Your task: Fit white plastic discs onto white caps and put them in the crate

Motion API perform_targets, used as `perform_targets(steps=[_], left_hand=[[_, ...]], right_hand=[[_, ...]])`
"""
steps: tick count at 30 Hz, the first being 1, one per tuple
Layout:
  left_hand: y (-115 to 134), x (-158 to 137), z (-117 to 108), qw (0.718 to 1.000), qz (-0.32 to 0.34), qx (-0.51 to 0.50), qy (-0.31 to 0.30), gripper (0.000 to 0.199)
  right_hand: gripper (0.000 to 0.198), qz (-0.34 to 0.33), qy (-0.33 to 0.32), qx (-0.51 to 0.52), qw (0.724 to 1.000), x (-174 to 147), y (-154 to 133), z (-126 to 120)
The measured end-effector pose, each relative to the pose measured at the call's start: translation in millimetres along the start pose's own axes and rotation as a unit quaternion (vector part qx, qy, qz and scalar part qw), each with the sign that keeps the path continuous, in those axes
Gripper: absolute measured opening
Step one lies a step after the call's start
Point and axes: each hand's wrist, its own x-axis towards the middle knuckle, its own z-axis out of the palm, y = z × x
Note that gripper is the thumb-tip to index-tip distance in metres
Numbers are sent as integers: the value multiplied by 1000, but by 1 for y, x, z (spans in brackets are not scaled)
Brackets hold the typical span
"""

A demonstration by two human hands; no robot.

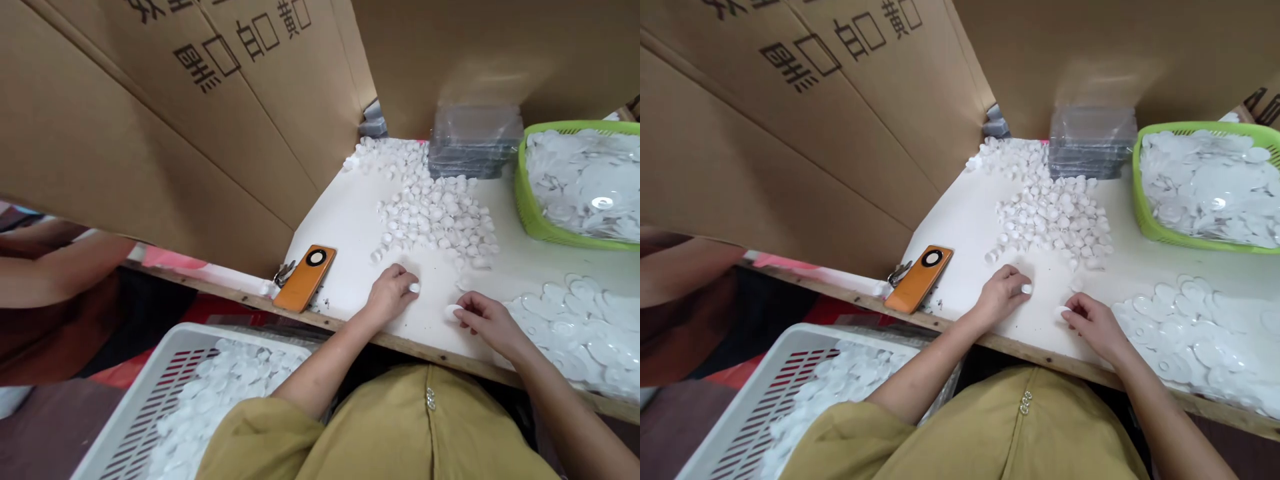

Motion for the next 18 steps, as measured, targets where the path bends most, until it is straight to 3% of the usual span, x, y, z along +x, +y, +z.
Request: perform_targets(steps=[3, 6, 9, 15, 18], left_hand=[[1, 2, 3, 998, 20, -41, -33, 24], [6, 4, 8, 997, 43, -23, -54, 23], [8, 4, 10, 996, 57, -10, -66, 29], [7, 2, -4, 992, 55, -43, -109, 26], [7, 9, -15, 982, 55, -60, -169, 31]], right_hand=[[30, 23, 9, 36, 999, 7, -8, 16], [34, 69, 27, 94, 993, 17, -15, 35], [32, 110, 40, 85, 989, 27, -17, 48], [24, 138, 25, 52, 989, 35, -19, 51], [21, 169, 2, 53, 984, 37, -26, 48]])
